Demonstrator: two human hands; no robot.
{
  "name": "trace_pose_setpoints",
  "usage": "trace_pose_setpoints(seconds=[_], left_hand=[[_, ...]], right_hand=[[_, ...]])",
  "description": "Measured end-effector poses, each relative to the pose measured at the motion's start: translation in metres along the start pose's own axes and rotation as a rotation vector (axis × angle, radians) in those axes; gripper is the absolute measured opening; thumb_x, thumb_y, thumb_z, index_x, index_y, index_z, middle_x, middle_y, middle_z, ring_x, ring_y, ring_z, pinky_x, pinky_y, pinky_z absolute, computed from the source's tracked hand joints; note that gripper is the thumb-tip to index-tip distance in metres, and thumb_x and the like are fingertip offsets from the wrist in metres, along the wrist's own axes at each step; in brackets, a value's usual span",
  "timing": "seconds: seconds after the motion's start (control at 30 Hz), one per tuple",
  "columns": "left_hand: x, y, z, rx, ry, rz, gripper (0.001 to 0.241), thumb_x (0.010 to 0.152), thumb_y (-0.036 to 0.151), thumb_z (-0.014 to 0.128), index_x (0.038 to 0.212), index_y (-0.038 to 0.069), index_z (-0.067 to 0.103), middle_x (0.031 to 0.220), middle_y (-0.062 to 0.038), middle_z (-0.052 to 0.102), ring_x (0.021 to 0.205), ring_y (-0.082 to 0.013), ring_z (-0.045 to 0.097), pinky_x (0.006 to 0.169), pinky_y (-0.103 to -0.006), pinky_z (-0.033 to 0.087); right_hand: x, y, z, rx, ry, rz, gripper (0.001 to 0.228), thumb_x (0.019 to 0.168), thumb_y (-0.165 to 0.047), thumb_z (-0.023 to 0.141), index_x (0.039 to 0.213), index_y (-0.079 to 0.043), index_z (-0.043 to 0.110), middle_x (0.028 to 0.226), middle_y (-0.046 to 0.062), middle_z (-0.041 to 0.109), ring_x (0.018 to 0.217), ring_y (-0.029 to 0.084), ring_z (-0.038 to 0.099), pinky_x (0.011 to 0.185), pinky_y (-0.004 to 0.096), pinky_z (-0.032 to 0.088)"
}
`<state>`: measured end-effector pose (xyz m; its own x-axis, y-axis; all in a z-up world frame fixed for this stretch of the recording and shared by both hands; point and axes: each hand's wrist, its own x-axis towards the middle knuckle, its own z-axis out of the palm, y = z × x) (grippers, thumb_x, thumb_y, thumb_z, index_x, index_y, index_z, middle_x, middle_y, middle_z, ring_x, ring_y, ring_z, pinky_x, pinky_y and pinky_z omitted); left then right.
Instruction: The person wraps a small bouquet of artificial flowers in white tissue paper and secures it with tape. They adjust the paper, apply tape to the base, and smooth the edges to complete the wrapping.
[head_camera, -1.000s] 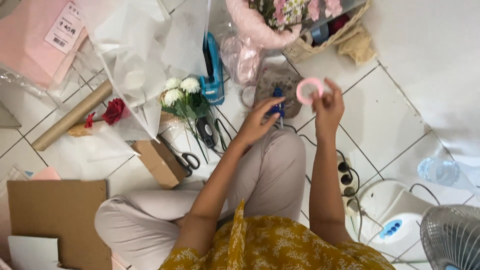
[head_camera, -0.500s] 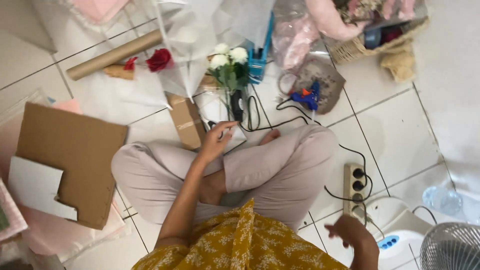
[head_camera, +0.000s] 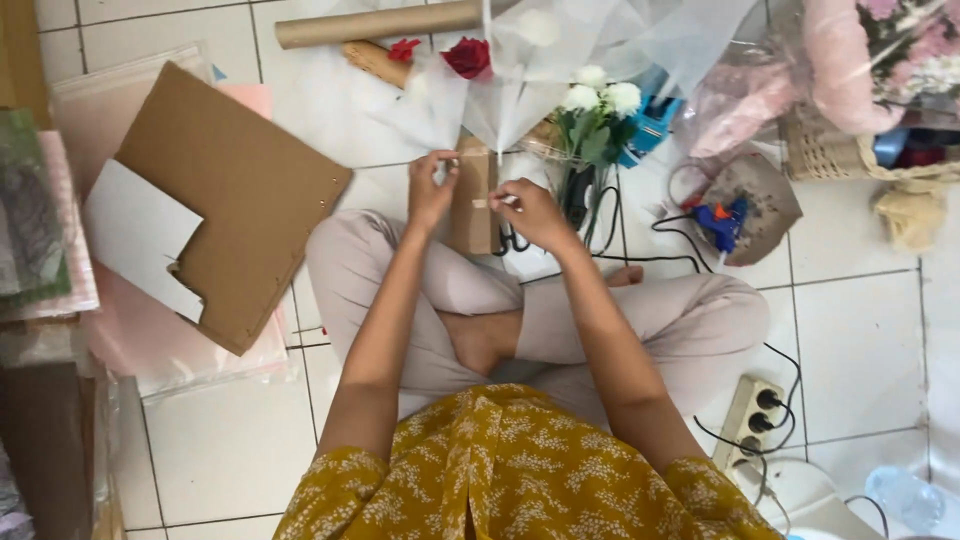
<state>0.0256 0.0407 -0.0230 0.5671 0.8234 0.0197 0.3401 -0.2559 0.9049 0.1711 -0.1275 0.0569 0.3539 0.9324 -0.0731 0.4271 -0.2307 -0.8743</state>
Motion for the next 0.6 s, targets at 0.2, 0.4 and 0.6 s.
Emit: trace_pose_setpoints(seconds=[0.2, 0.4, 0.6], left_hand=[[-0.002, 0.010, 0.010, 0.042, 0.052, -0.006, 0.031, 0.093, 0.005, 0.069, 0.123, 0.014, 0.070, 0.123, -0.010, 0.063, 0.117, -0.0338, 0.066, 0.104, -0.0443, 0.052], [0.001, 0.028, 0.014, 0.101, 0.173, -0.207, 0.020, 0.089, 0.028, 0.079, 0.102, 0.021, 0.065, 0.105, 0.005, 0.061, 0.101, -0.0169, 0.071, 0.095, -0.0369, 0.056], [0.014, -0.001, 0.039, -0.100, 0.208, -0.390, 0.026, 0.101, 0.035, 0.064, 0.110, 0.015, 0.050, 0.113, -0.006, 0.060, 0.111, -0.0259, 0.069, 0.098, -0.0413, 0.056]], right_hand=[[0.046, 0.017, 0.055, 0.147, 0.483, 0.219, 0.019, 0.091, -0.004, 0.063, 0.109, -0.009, 0.067, 0.098, 0.012, 0.067, 0.082, 0.029, 0.071, 0.075, 0.039, 0.056], [0.074, 0.134, 0.083, 0.219, 0.749, 0.405, 0.029, 0.086, -0.026, 0.078, 0.108, -0.009, 0.071, 0.093, 0.012, 0.070, 0.078, 0.027, 0.070, 0.069, 0.038, 0.054], [0.080, 0.113, 0.080, 0.288, 0.680, 0.409, 0.022, 0.084, -0.028, 0.083, 0.099, -0.013, 0.079, 0.086, 0.006, 0.074, 0.079, 0.017, 0.070, 0.070, 0.031, 0.055]])
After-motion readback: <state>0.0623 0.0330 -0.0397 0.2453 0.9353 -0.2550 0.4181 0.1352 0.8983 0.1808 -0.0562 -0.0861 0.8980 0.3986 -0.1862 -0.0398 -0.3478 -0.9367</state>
